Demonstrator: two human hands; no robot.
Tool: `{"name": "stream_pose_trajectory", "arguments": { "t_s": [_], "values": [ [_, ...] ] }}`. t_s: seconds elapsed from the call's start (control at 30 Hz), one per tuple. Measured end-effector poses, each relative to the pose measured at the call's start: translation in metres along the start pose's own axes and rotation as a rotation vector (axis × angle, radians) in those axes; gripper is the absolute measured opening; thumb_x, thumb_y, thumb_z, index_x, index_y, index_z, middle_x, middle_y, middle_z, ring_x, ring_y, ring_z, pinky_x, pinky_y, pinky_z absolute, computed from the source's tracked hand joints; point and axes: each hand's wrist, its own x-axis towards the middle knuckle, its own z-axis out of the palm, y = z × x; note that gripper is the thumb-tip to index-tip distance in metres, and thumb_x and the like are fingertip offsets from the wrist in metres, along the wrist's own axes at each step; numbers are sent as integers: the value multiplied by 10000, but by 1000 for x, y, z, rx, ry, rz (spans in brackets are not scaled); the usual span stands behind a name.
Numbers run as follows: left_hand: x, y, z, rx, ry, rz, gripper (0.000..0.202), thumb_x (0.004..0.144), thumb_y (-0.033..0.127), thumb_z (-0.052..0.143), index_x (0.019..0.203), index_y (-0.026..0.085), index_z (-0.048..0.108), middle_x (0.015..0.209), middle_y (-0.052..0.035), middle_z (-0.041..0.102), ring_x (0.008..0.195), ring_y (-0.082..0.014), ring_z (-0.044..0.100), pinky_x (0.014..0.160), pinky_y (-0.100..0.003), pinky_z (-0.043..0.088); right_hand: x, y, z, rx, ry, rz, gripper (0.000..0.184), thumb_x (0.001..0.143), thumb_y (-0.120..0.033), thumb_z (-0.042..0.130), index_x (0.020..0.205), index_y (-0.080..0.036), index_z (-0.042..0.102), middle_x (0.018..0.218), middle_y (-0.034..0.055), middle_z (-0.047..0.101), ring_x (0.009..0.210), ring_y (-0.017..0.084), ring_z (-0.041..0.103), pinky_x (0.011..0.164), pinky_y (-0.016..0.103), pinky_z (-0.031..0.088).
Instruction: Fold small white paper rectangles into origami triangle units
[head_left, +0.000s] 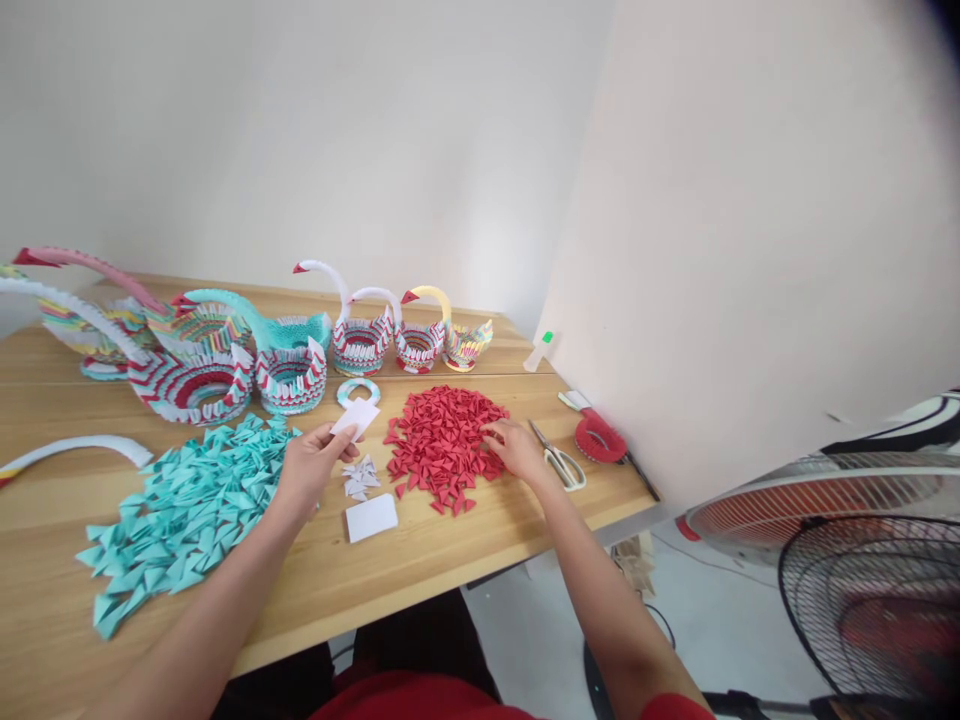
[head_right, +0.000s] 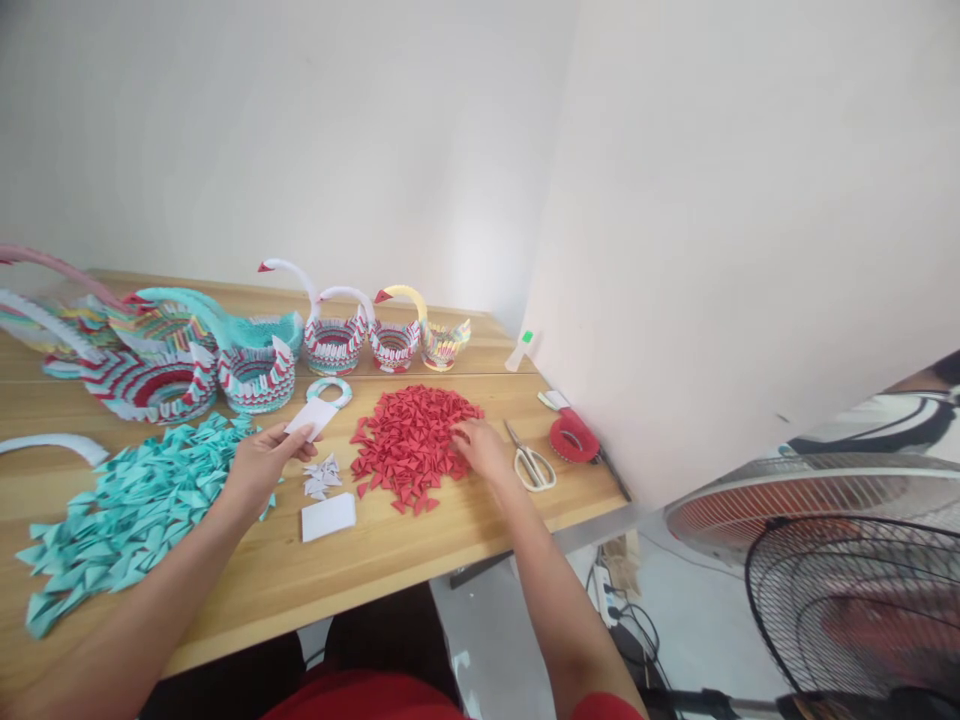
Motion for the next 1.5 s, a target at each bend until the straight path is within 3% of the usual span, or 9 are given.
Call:
{"name": "stream_pose_trajectory", "arguments": {
  "t_s": [0.27,0.43,0.73,0.87,1.03,1.27,1.5],
  "values": [
    [-1,1,1,-1,4,0,406,668,508,686,736,108,682,598,-43,648,567,-152,549,585,-252,429,-8,-16,3,308,52,104,254,844,-389,569,964,-214,708,919,44,732,843,205,660,757,312,493],
    [-1,1,0,-7,12,3,380,677,486,691,746,113,686,597,-38,648,568,-148,553,587,-247,432,-8,-26,10,462,43,152,313,873,-401,488,977,-196,700,908,57,737,789,191,672,670,288,515],
    [-1,2,1,-10,3,20,364,676,476,683,734,117,684,596,-41,649,563,-150,562,583,-246,443,-5,-38,8,515,154,226,234,838,-377,528,748,-204,658,688,7,681,654,157,605,635,260,464],
    [-2,4,1,-17,15,19,372,661,483,684,720,116,680,587,-43,645,549,-151,560,568,-247,445,-3,-43,11,624,103,250,247,817,-404,537,819,-195,669,722,21,691,629,157,618,574,261,480],
    [-2,4,1,0,4,29,397,661,508,684,721,116,684,587,-52,654,539,-155,567,564,-251,446,-6,-48,16,752,68,264,311,785,-438,569,962,-201,665,891,50,715,719,174,671,645,304,542],
    [-4,8,2,-3,18,42,392,648,513,686,682,122,676,571,-53,647,524,-154,564,554,-253,444,-3,-51,24,736,139,272,247,738,-367,649,902,-191,706,924,59,731,866,207,661,789,329,519],
    [-2,5,2,-13,15,57,356,674,476,675,687,121,675,576,-47,647,522,-149,563,551,-252,442,0,-47,32,735,150,270,305,785,-388,584,986,-190,700,866,60,732,782,201,677,722,321,534]
  ]
}}
